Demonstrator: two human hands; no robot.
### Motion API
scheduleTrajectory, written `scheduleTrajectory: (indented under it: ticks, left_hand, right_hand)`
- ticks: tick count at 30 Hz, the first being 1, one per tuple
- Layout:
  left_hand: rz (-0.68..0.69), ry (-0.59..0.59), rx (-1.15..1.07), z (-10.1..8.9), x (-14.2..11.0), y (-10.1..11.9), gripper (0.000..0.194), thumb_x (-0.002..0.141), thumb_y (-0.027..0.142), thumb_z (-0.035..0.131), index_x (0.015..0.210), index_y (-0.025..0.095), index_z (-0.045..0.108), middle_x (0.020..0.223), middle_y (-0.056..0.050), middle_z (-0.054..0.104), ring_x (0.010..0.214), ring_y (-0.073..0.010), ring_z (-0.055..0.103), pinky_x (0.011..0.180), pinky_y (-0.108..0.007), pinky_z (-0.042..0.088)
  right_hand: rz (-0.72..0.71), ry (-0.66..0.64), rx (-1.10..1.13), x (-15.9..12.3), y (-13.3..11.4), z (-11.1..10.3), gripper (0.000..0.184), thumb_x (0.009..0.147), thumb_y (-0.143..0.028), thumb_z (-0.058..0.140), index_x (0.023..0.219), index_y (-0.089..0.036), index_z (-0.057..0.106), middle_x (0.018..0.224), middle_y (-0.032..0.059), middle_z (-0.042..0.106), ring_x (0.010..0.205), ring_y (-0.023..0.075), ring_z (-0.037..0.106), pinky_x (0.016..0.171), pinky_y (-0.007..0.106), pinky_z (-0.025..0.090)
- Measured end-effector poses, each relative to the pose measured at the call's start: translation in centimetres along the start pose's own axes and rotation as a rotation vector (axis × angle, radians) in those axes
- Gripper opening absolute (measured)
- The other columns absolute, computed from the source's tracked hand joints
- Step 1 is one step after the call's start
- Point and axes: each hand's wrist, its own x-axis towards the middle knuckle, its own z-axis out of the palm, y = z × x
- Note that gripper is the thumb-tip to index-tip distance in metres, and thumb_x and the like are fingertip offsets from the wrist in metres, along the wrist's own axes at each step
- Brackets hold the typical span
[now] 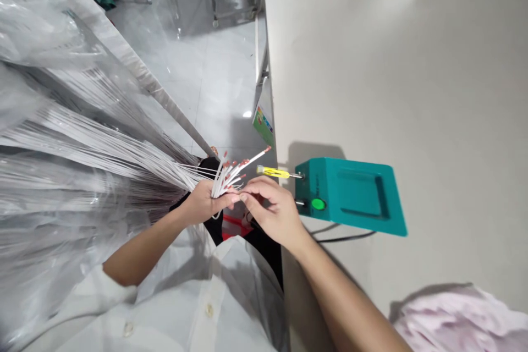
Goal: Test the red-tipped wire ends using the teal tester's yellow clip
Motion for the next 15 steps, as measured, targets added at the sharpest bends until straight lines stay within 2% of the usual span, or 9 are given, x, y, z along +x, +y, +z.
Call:
scheduleTrajectory:
  ticks: [2, 5, 8, 10, 12, 15]
  left_hand:
    - [-0.044, -0.116, 0.006, -0.7, -0.1, 0.1, 0.023, 0.074, 0.032, 0.06, 0.061, 0.014, 0.061, 0.054, 0.001, 0.055, 0.054, -0.0104, 0.05, 0.052, -0.021, 0.04]
    - [-0.108, -0.228, -0.058, -1.4, 0.0, 0.0, 0.017, 0.072, 0.028, 0.062, 0.063, 0.013, 0.061, 0.053, 0.001, 0.054, 0.054, -0.0097, 0.05, 0.052, -0.02, 0.039]
    - [-0.235, -0.239, -0.212, -1.4, 0.2, -0.5, 0.014, 0.069, 0.026, 0.063, 0.066, 0.012, 0.063, 0.052, 0.001, 0.053, 0.049, -0.0077, 0.046, 0.047, -0.019, 0.034]
    - [-0.322, -0.227, -0.343, -1.2, 0.4, -0.6, 0.015, 0.066, 0.026, 0.066, 0.064, 0.012, 0.061, 0.048, 0.002, 0.049, 0.043, -0.0055, 0.04, 0.041, -0.019, 0.025]
    - [-0.358, -0.201, -0.45, -0.9, 0.4, -0.6, 0.019, 0.063, 0.028, 0.068, 0.06, 0.012, 0.058, 0.047, 0.003, 0.047, 0.039, -0.0035, 0.033, 0.037, -0.019, 0.018]
    - [-0.343, -0.134, -0.53, -0.4, 0.3, -0.5, 0.025, 0.064, 0.032, 0.067, 0.057, 0.012, 0.053, 0.048, 0.004, 0.045, 0.036, -0.0014, 0.026, 0.037, -0.02, 0.012]
  right_hand:
    - [-0.07, -0.095, -0.086, 0.2, -0.3, -0.5, 0.01, 0.081, -0.024, 0.057, 0.075, -0.023, 0.065, 0.076, 0.0044, 0.065, 0.073, 0.0168, 0.064, 0.061, 0.03, 0.054]
    - [-0.281, -0.172, -0.302, 0.1, -0.5, -0.9, 0.012, 0.082, -0.018, 0.054, 0.081, -0.022, 0.066, 0.086, 0.0057, 0.068, 0.077, 0.0163, 0.065, 0.062, 0.028, 0.054]
    - [-0.51, -0.159, -0.602, -0.2, -0.4, -0.8, 0.014, 0.081, -0.015, 0.055, 0.084, -0.02, 0.068, 0.09, 0.0059, 0.07, 0.074, 0.0162, 0.066, 0.059, 0.027, 0.052]
    - [-0.601, -0.13, -0.771, -0.6, -0.2, -0.6, 0.014, 0.082, -0.015, 0.056, 0.085, -0.021, 0.068, 0.089, 0.0044, 0.071, 0.067, 0.0148, 0.065, 0.057, 0.028, 0.051]
    - [-0.613, -0.107, -0.865, -0.9, 0.2, -0.3, 0.016, 0.083, -0.016, 0.055, 0.087, -0.023, 0.069, 0.09, 0.003, 0.072, 0.064, 0.0135, 0.064, 0.056, 0.028, 0.05]
    - [-0.542, -0.085, -0.881, -1.2, 0.9, 0.0, 0.017, 0.083, -0.017, 0.055, 0.087, -0.024, 0.07, 0.09, 0.003, 0.072, 0.061, 0.0131, 0.063, 0.054, 0.028, 0.05]
